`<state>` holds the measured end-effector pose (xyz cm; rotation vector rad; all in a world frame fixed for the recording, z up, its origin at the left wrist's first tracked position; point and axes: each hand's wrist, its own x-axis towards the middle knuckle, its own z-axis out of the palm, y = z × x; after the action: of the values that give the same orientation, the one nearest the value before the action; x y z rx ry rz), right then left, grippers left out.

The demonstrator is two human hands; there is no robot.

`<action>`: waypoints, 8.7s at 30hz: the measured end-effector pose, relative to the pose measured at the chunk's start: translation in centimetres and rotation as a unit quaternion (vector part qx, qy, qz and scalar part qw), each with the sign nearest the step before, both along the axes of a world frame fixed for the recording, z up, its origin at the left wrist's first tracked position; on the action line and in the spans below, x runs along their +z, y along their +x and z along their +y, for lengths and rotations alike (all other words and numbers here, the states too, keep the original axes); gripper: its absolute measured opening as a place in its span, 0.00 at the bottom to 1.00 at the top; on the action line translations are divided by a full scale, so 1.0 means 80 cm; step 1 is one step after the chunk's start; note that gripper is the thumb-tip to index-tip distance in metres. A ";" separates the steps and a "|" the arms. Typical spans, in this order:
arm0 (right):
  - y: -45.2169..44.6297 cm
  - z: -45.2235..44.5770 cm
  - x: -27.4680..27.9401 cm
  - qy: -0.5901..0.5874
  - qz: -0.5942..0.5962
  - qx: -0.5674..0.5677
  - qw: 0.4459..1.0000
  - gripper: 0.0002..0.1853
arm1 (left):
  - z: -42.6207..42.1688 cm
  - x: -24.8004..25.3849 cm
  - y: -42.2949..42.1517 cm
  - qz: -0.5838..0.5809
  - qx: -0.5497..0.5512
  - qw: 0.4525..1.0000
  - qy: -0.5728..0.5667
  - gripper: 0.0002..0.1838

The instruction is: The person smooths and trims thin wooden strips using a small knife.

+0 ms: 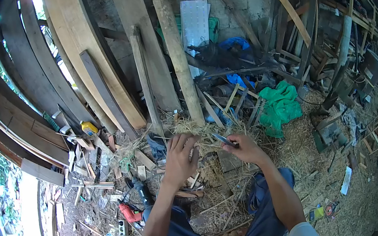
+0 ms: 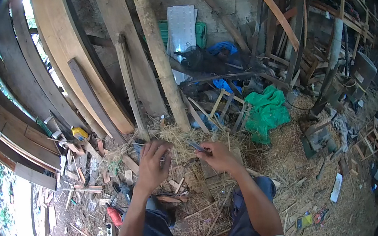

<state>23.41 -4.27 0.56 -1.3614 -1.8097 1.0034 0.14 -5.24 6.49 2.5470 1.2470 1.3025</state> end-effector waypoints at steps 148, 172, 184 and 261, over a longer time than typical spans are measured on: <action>-0.097 -0.030 -0.026 0.051 0.060 0.066 0.995 0.14 | -0.032 -0.048 -0.064 -0.522 -0.033 0.827 -0.208 0.13; -0.083 -0.035 0.012 -0.070 0.303 0.086 0.947 0.18 | -0.049 -0.073 -0.021 -0.238 -0.030 0.939 -0.246 0.10; -0.049 -0.021 0.026 -0.120 0.412 0.038 0.902 0.14 | -0.053 -0.064 -0.016 -0.207 -0.032 0.947 -0.244 0.07; -0.062 -0.009 0.013 -0.114 0.351 -0.081 0.926 0.12 | -0.033 -0.070 -0.116 -0.701 -0.074 0.613 -0.357 0.03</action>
<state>18.47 -5.01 1.56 -1.0570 -1.0553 1.4134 -9.17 -7.85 0.92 0.5392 0.7533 1.5822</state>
